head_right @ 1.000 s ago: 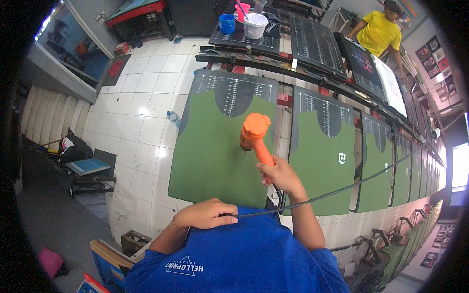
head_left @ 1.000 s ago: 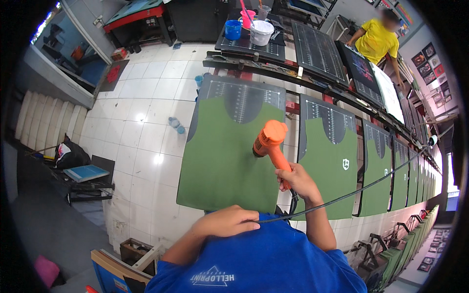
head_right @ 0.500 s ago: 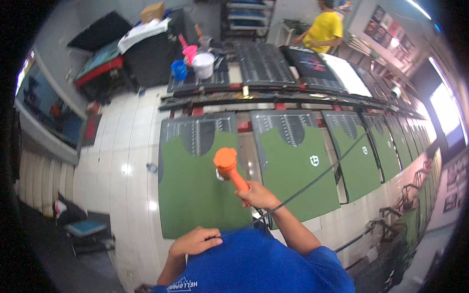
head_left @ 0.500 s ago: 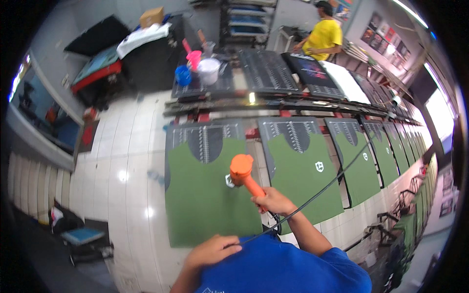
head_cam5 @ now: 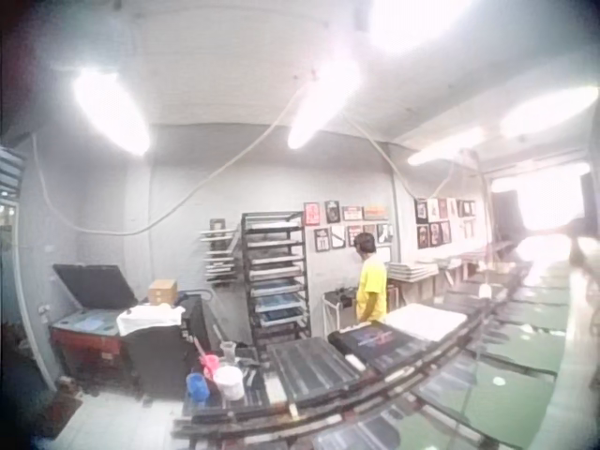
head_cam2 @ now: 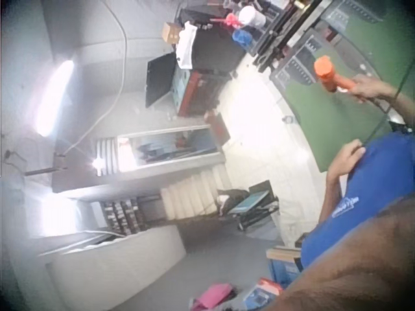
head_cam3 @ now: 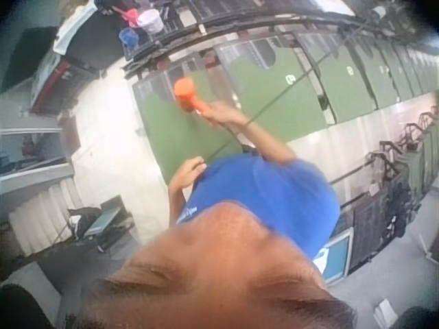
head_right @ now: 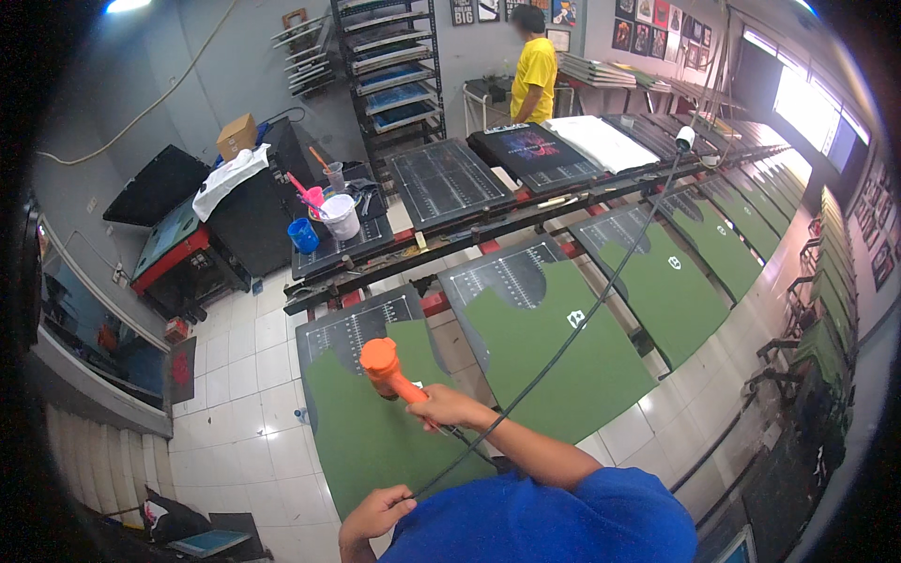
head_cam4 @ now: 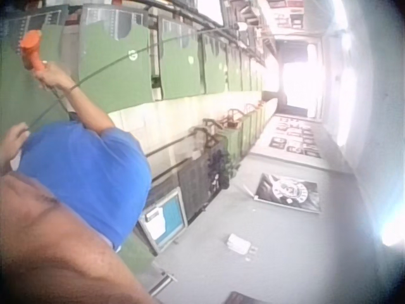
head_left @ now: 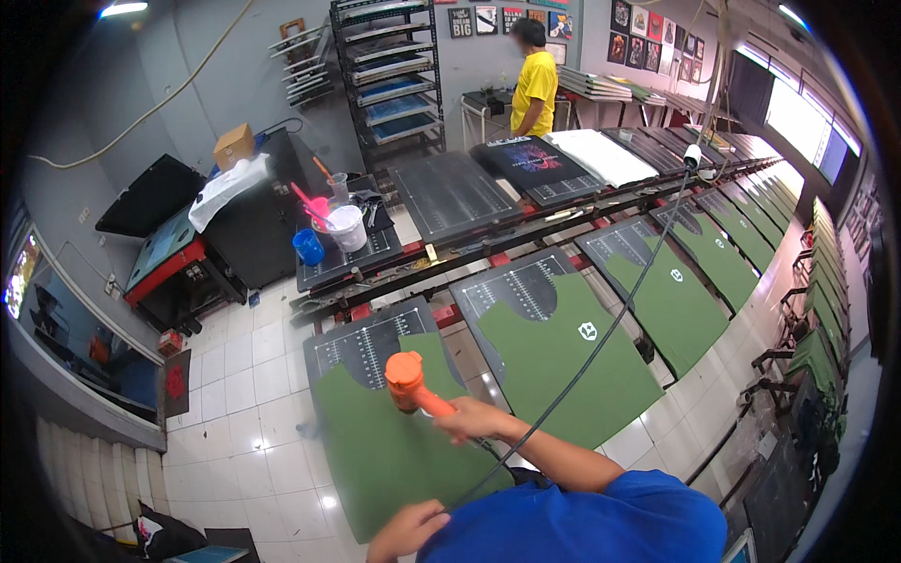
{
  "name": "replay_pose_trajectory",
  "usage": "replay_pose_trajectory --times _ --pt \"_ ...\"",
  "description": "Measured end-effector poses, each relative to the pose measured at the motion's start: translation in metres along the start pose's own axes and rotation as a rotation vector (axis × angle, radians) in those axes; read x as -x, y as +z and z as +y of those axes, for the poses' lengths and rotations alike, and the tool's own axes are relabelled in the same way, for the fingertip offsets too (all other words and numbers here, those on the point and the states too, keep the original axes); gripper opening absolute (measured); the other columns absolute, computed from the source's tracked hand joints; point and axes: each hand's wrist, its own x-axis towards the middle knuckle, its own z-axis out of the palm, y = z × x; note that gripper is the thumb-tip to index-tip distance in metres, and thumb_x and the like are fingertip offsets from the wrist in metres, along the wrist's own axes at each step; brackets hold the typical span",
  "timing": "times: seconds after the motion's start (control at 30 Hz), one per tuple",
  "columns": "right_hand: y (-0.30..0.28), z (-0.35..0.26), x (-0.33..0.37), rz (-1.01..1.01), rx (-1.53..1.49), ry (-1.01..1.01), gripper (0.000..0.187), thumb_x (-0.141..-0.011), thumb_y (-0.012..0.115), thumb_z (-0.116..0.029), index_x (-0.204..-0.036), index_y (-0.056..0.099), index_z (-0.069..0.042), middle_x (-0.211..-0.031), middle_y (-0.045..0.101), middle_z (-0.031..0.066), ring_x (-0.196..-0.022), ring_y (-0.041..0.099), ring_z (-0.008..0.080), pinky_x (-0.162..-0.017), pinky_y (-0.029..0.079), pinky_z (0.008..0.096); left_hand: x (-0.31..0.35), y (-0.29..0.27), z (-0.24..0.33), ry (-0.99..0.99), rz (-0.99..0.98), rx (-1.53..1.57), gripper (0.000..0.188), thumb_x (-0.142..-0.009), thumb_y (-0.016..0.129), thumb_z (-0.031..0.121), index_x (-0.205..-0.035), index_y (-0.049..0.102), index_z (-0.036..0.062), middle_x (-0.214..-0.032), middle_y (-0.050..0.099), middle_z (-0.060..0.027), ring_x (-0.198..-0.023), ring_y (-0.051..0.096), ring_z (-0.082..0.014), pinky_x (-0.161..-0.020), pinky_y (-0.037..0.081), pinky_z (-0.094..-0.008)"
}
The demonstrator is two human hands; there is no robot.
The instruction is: The person uses a heat gun to apply heat to a series of green shirts laid out on a heat press machine. They move the heat gun systematically across the surface of each shirt, focusing on the chest area where a logo is printed.
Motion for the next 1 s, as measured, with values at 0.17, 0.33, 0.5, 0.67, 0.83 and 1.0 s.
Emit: replay_pose_trajectory --times 0.17,0.33,0.5,0.67,0.83,1.0 --pt "-0.008 0.011 0.012 -0.114 -0.109 0.008 0.030 -0.088 0.064 -0.029 -0.093 0.057 -0.001 -0.072 0.056 -0.0001 -0.058 0.056 0.0095 -0.054 0.047 0.0250 0.012 0.004 -0.005 -0.067 0.048 0.109 0.022 -0.094 0.060 0.022 -0.086 0.057 0.0026 -0.069 0.048 0.0047 -0.065 0.042 -0.0066 -0.058 0.036 -0.0250" --pt "-0.063 0.030 0.080 0.020 -0.185 0.019 0.028 -0.088 0.066 -0.031 -0.087 0.058 -0.004 -0.073 0.059 0.0018 -0.057 0.059 0.0113 -0.052 0.048 0.0244 0.015 0.011 -0.013 -0.139 0.078 0.256 0.020 -0.092 0.062 0.022 -0.083 0.056 0.0055 -0.069 0.047 0.0065 -0.064 0.040 -0.0039 -0.057 0.034 -0.0224" --pt "-0.171 0.053 0.164 0.418 -0.194 0.109 0.023 -0.087 0.066 -0.026 -0.085 0.058 -0.003 -0.073 0.061 0.0028 -0.057 0.062 0.0118 -0.053 0.051 0.0276 -0.005 0.031 -0.019 -0.082 0.433 0.213 0.015 -0.088 0.064 0.015 -0.080 0.058 0.0039 -0.068 0.048 0.0057 -0.063 0.043 -0.0047 -0.055 0.034 -0.0231" --pt "-0.269 0.071 0.207 0.642 -0.187 0.070 0.023 -0.087 0.062 -0.023 -0.089 0.054 -0.001 -0.069 0.056 0.0037 -0.054 0.057 0.0122 -0.050 0.047 0.0277 -0.057 0.063 -0.032 -0.161 0.901 0.027 0.015 -0.087 0.060 0.010 -0.078 0.054 0.0006 -0.070 0.047 0.0039 -0.064 0.042 -0.0074 -0.055 0.037 -0.0267" --pt "-0.336 0.072 0.211 0.529 -0.254 0.056 0.023 -0.087 0.062 -0.023 -0.088 0.052 -0.002 -0.069 0.054 0.0026 -0.054 0.056 0.0114 -0.050 0.047 0.0270 -0.122 0.110 -0.070 -0.285 1.189 -0.354 0.028 -0.094 0.056 0.020 -0.075 0.048 0.0007 -0.064 0.043 -0.0064 -0.062 0.042 -0.0168 -0.057 0.037 -0.0350" --pt "-0.356 0.075 0.196 0.419 -0.232 0.095 0.023 -0.087 0.063 -0.022 -0.091 0.053 -0.001 -0.070 0.055 0.0020 -0.054 0.056 0.0109 -0.051 0.048 0.0267 -0.161 0.143 -0.100 -0.435 1.313 -0.549 0.031 -0.098 0.050 0.025 -0.079 0.051 0.0005 -0.070 0.051 -0.0175 -0.063 0.047 -0.0317 -0.060 0.038 -0.0421"
